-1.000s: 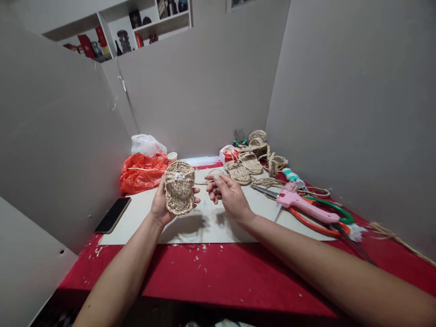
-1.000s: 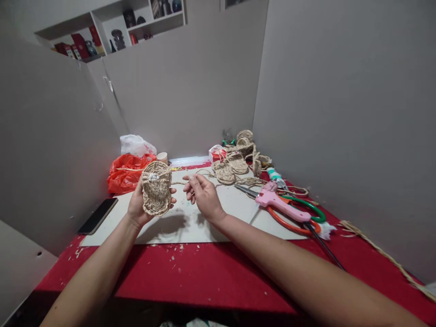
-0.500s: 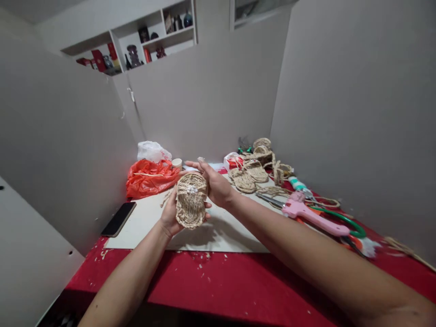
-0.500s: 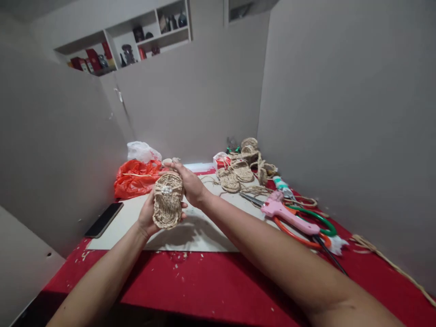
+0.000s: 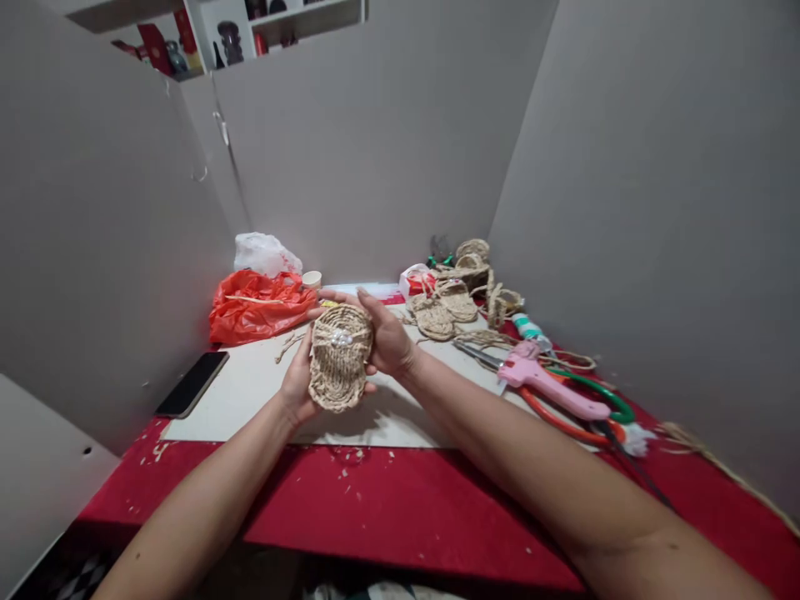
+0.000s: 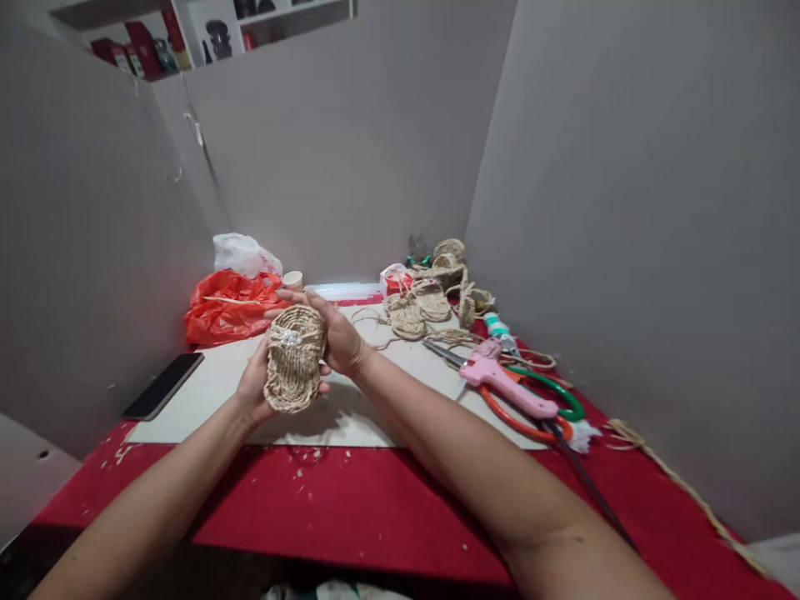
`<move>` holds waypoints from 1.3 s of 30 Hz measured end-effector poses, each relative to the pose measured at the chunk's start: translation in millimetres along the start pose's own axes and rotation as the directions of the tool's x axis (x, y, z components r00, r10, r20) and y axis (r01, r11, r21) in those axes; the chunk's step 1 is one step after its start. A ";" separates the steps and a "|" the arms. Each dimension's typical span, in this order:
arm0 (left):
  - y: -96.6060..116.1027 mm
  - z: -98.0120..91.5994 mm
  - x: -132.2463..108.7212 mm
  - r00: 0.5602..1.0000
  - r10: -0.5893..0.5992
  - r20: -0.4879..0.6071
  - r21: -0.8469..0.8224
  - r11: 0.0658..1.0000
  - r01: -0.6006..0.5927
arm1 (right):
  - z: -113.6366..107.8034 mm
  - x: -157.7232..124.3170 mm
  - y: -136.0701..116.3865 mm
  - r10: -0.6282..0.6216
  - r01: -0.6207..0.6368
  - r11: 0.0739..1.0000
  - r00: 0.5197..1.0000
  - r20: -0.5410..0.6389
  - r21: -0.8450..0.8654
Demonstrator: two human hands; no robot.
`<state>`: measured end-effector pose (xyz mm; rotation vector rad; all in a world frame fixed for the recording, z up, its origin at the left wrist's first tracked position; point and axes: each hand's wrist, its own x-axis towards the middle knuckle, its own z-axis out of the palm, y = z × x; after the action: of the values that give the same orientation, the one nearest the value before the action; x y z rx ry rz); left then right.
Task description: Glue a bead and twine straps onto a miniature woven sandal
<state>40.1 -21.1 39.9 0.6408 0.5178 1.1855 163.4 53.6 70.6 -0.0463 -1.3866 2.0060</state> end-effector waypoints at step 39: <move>0.0 -14.2 7.4 0.971 0.132 -0.202 0.292 0.954 -0.068 | -37.0 11.3 6.6 -0.005 0.037 0.991 0.970 -0.244 0.129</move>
<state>32.8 -11.4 29.4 0.7927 0.8621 1.2984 166.0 88.5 53.0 -0.2108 -1.0932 1.9949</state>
